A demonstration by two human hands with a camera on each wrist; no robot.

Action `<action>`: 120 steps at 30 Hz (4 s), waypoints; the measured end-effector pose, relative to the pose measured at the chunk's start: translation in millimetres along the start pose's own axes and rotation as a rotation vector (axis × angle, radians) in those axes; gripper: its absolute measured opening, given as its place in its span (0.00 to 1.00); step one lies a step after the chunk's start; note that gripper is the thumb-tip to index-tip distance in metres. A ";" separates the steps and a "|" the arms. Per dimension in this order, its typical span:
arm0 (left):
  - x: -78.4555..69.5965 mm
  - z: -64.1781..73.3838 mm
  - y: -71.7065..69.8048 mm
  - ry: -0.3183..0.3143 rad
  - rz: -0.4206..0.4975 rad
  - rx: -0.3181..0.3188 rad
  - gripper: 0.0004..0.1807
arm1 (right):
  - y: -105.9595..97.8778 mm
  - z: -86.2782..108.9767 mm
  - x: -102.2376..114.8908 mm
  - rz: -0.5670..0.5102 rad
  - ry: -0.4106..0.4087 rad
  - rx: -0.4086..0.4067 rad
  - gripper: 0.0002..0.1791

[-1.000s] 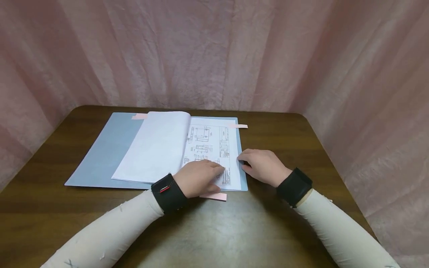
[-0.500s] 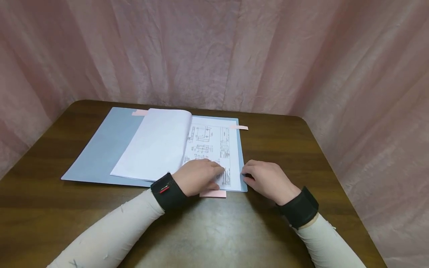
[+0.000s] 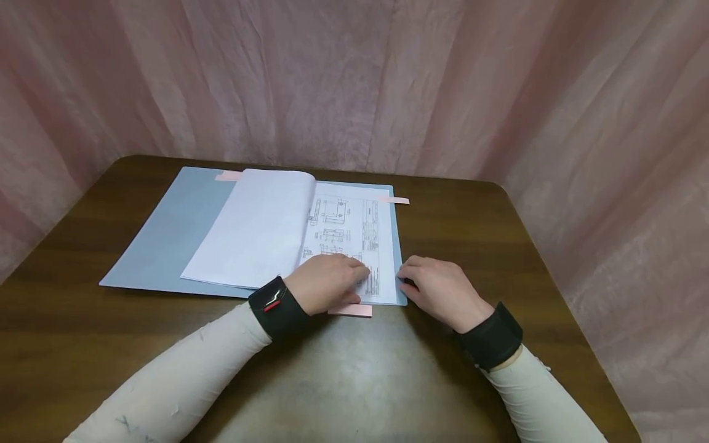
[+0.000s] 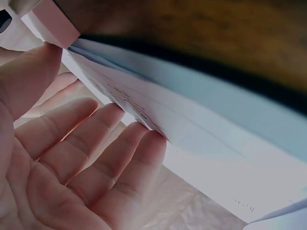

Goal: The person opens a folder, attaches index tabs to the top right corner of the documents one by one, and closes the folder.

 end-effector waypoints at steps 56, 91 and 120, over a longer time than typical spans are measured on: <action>-13.6 -4.0 0.1 -0.117 -0.215 -0.139 0.10 | 6.2 2.7 1.7 -0.001 0.015 -0.044 0.05; 35.7 74.4 -26.2 -0.270 -0.319 -0.466 0.10 | 9.9 -6.9 11.6 0.014 -0.017 -0.017 0.14; 60.0 105.8 -23.5 -0.461 -0.370 -0.301 0.16 | 10.4 -6.7 4.7 0.011 -0.009 -0.015 0.14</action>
Point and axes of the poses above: each hand's wrist, its own z-axis away from the middle knuckle, its own y-axis out of the palm, x = y × z, the point moved 2 cm from there along -z, towards the middle knuckle, and after that the axes turned 3 degrees about y, right-handed, at the moved point
